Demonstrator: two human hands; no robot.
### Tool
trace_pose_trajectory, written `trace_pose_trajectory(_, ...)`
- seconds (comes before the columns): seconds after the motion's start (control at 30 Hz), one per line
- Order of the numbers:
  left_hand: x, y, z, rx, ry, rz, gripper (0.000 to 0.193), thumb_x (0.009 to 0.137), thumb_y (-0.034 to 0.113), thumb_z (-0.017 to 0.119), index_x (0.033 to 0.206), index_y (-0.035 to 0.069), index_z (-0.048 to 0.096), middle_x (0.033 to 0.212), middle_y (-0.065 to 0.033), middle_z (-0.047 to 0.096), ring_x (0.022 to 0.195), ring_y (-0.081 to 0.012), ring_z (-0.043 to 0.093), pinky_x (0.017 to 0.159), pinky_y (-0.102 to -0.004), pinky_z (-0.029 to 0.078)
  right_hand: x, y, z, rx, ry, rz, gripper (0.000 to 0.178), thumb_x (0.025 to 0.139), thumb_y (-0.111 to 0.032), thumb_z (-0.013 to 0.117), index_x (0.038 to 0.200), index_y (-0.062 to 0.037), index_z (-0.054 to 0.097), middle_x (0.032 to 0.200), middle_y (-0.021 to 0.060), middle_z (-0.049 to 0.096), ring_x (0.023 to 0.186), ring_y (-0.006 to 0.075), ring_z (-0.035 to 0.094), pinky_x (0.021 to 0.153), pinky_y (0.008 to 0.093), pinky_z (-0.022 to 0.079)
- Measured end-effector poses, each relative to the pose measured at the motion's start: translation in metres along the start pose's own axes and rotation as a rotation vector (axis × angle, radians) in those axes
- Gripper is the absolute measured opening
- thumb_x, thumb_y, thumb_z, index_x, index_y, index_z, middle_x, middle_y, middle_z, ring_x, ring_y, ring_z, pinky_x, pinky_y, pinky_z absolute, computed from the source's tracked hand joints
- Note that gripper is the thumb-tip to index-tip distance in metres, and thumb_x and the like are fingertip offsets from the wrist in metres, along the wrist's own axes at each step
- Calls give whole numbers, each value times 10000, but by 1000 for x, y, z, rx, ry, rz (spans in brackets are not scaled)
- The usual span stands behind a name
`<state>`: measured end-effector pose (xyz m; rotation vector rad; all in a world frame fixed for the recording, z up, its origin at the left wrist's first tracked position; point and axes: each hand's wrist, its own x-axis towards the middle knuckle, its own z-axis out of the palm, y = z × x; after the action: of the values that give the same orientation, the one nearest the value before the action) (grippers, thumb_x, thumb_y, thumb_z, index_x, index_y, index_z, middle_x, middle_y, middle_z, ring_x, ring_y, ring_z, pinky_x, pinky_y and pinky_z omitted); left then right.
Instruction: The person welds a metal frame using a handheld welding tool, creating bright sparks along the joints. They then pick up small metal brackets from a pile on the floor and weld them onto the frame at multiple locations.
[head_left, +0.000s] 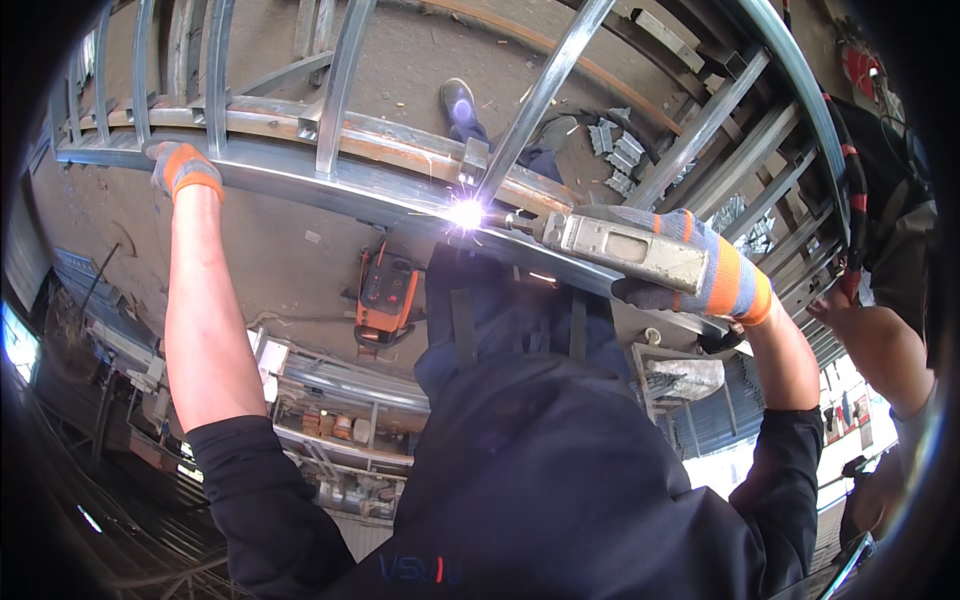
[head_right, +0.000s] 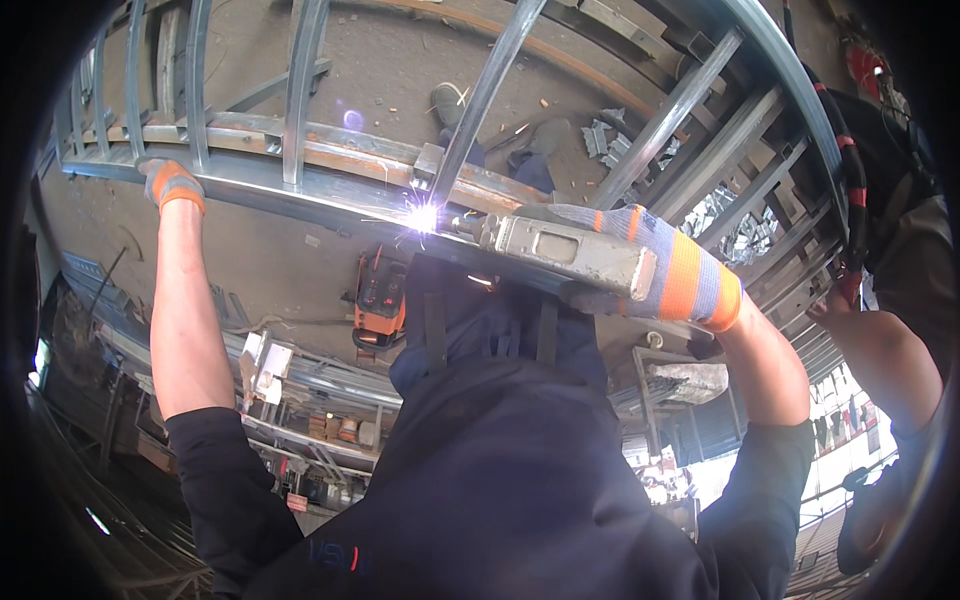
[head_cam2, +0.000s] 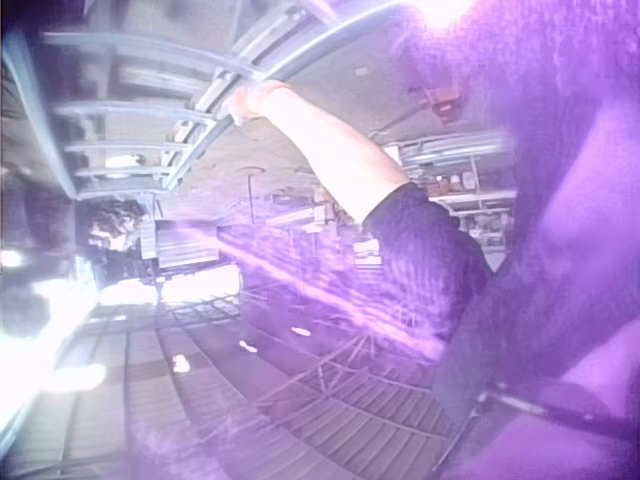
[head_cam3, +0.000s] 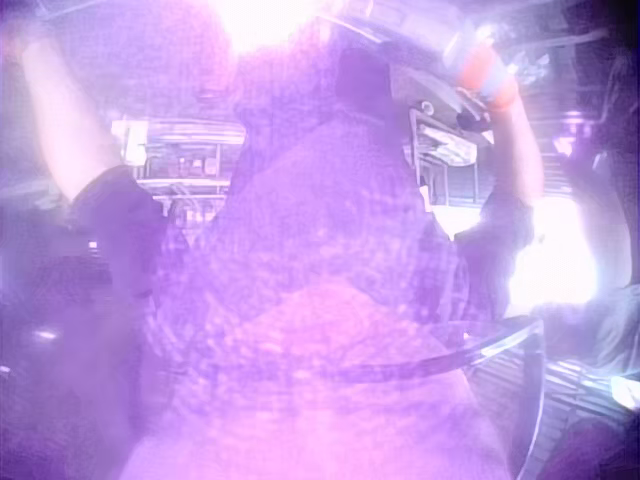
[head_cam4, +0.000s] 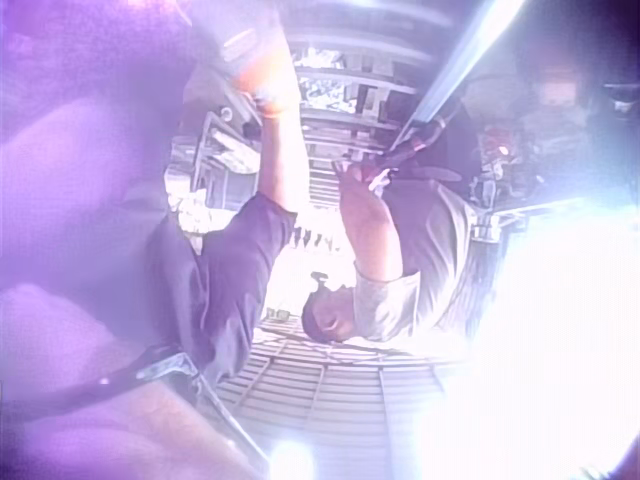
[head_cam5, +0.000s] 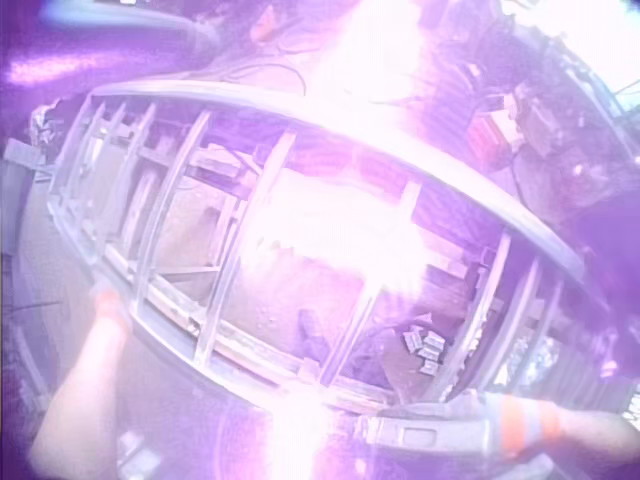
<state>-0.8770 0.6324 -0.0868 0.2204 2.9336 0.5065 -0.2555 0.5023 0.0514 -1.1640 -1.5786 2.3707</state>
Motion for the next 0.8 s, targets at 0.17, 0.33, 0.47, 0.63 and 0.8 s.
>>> trace_pose_trajectory(0.17,-16,7,-6,-110,-11,-22,582,1104,433,469,1365,-55,647,1362,-238,710,1221,-342,718,1047,-451,559,0,-2,-4,-8,-48,31,726,870,-104,841,1538,-12,572,1380,170,728,1208,273,719,1070,359,531)
trace_pose_trajectory(0.33,-41,16,-13,-259,-20,-49,723,1062,528,498,1431,-85,600,1417,-272,681,1265,-406,701,1074,-514,569,-2,-2,-7,-3,-46,-14,742,878,-131,856,1549,-11,563,1394,166,724,1213,270,719,1078,361,532)
trace_pose_trajectory(0.47,-50,21,-16,-187,19,-63,723,1060,535,503,1419,-84,608,1402,-268,691,1246,-404,710,1065,-509,573,-3,-3,-7,-10,-56,34,749,878,-133,856,1556,-15,560,1436,164,705,1249,261,703,1102,361,520)
trace_pose_trajectory(0.63,-53,23,-17,-202,-7,-76,753,1060,549,501,1434,-97,594,1415,-275,681,1261,-407,703,1085,-513,562,-2,1,-1,15,31,-38,684,845,-98,866,1477,6,625,1324,160,749,1084,246,752,983,351,565)
trace_pose_trajectory(0.8,-46,19,-15,-215,-10,-56,734,1059,538,514,1448,-80,592,1419,-280,676,1276,-411,694,1090,-513,558,-4,7,0,-5,35,-85,685,835,-69,856,1477,6,628,1349,163,747,1090,279,766,967,353,575)
